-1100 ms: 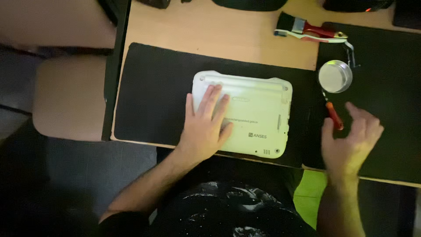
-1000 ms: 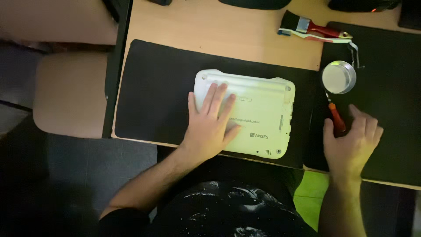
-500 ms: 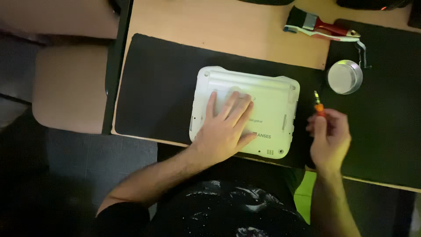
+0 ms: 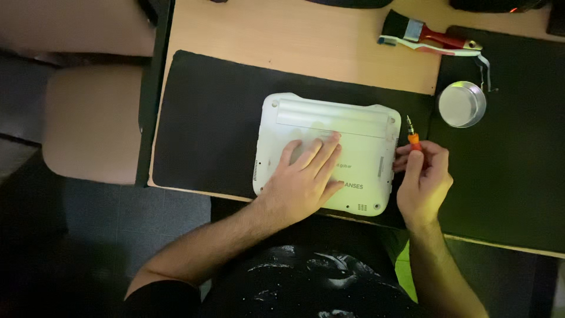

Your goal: The person removes the battery from a white laptop and uses a red screwdriver to unscrew multiple screws from the back panel. After removing the screws, the person flips the laptop over, opens the lid, and presses the power button to turn it on.

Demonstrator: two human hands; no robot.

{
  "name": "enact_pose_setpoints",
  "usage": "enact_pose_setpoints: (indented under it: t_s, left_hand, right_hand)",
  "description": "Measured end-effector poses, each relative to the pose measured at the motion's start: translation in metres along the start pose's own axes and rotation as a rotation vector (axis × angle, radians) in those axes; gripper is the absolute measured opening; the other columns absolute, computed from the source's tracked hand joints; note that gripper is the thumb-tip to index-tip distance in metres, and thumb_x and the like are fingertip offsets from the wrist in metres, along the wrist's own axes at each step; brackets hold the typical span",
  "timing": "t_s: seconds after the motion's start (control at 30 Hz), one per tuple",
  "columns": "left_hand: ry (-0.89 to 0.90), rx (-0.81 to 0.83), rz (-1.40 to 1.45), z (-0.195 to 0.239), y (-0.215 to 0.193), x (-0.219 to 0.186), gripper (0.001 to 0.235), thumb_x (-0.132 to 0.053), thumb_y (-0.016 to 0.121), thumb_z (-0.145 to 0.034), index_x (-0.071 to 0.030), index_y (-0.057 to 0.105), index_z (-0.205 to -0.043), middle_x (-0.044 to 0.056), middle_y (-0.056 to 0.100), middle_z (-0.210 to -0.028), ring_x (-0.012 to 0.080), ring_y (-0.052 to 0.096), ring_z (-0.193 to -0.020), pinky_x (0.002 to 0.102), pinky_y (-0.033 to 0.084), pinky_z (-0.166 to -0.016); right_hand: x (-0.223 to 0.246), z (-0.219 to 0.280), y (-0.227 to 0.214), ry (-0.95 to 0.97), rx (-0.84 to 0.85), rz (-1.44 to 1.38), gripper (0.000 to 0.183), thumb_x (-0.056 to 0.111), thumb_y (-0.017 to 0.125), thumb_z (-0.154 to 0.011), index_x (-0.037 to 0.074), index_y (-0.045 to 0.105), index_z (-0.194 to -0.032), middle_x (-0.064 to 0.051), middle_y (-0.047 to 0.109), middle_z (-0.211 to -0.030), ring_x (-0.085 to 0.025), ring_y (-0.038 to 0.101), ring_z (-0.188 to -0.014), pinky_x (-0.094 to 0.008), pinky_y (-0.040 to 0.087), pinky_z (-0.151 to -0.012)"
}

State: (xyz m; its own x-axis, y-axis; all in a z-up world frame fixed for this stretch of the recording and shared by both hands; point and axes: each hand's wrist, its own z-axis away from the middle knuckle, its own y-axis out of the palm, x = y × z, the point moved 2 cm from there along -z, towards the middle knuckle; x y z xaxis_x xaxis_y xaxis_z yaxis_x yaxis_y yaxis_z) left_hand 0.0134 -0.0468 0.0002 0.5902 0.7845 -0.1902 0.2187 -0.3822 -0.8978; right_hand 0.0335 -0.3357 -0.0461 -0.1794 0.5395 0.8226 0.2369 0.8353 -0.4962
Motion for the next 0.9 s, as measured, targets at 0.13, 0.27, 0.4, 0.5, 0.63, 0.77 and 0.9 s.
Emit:
enact_pose_setpoints:
  t_s: [0.13,0.27,0.4,0.5,0.63,0.77,0.9]
  left_hand:
    - [0.009,-0.017,-0.032,0.0,-0.001,0.0,0.066,-0.048,0.074,-0.119,-0.001,0.069,-0.165,0.018,0.066,-0.174,0.033,0.063,-0.157,0.064,0.049,-0.131]
    - [-0.004,-0.001,-0.032,0.0,-0.005,-0.002,0.067,-0.049,0.073,-0.12,-0.002,0.068,-0.167,0.018,0.065,-0.174,0.0331,0.063,-0.157,0.063,0.049,-0.132]
    - [0.005,0.017,-0.017,-0.003,-0.01,0.001,0.066,-0.049,0.076,-0.119,-0.001,0.072,-0.164,0.02,0.068,-0.172,0.0342,0.064,-0.156,0.063,0.048,-0.132]
    - [-0.003,-0.017,-0.055,0.001,-0.003,-0.001,0.067,-0.05,0.074,-0.119,-0.004,0.069,-0.167,0.016,0.066,-0.175,0.0321,0.063,-0.157,0.062,0.049,-0.132]
    - [0.002,-0.026,-0.049,0.001,-0.001,0.0,0.065,-0.051,0.072,-0.119,-0.005,0.07,-0.166,0.014,0.067,-0.173,0.0316,0.064,-0.156,0.061,0.049,-0.132]
    - [-0.02,-0.004,0.036,-0.002,-0.007,0.0,0.067,-0.048,0.079,-0.116,-0.003,0.071,-0.164,0.017,0.068,-0.171,0.0347,0.064,-0.155,0.063,0.048,-0.131]
    - [-0.032,-0.041,0.003,0.0,0.002,-0.001,0.072,-0.052,0.081,-0.112,-0.006,0.07,-0.166,0.014,0.067,-0.173,0.032,0.064,-0.156,0.063,0.048,-0.133]
  right_hand:
    - [0.009,0.001,0.001,0.003,-0.023,0.039,0.017,0.001,0.052,-0.14,-0.013,0.062,-0.142,-0.03,0.084,-0.114,-0.041,0.082,-0.087,-0.051,0.068,-0.073]
    - [0.007,0.002,-0.003,-0.017,-0.01,0.099,0.013,-0.004,0.063,-0.136,-0.013,0.07,-0.141,-0.029,0.086,-0.116,-0.043,0.084,-0.091,-0.052,0.067,-0.075]
    - [0.023,-0.01,-0.011,-0.149,0.059,0.25,0.017,-0.006,0.084,-0.124,-0.013,0.081,-0.138,-0.036,0.083,-0.115,-0.062,0.083,-0.1,-0.059,0.065,-0.073]
    - [0.049,-0.013,-0.01,-0.222,0.015,0.189,0.016,-0.006,0.094,-0.115,-0.009,0.086,-0.128,-0.028,0.085,-0.112,-0.052,0.085,-0.1,-0.05,0.068,-0.083]
    - [0.045,-0.01,0.0,-0.36,0.056,0.202,0.021,0.004,0.106,-0.101,0.005,0.093,-0.119,-0.015,0.088,-0.107,-0.044,0.086,-0.095,-0.047,0.069,-0.081]
    - [0.058,-0.013,0.014,-0.433,0.09,0.173,0.026,0.004,0.109,-0.093,0.009,0.095,-0.114,-0.006,0.09,-0.106,-0.033,0.086,-0.09,-0.04,0.069,-0.077]
    - [0.07,-0.022,0.024,-0.541,0.154,0.121,0.022,-0.002,0.102,-0.096,0.008,0.095,-0.114,-0.008,0.086,-0.102,-0.033,0.084,-0.087,-0.04,0.07,-0.081]
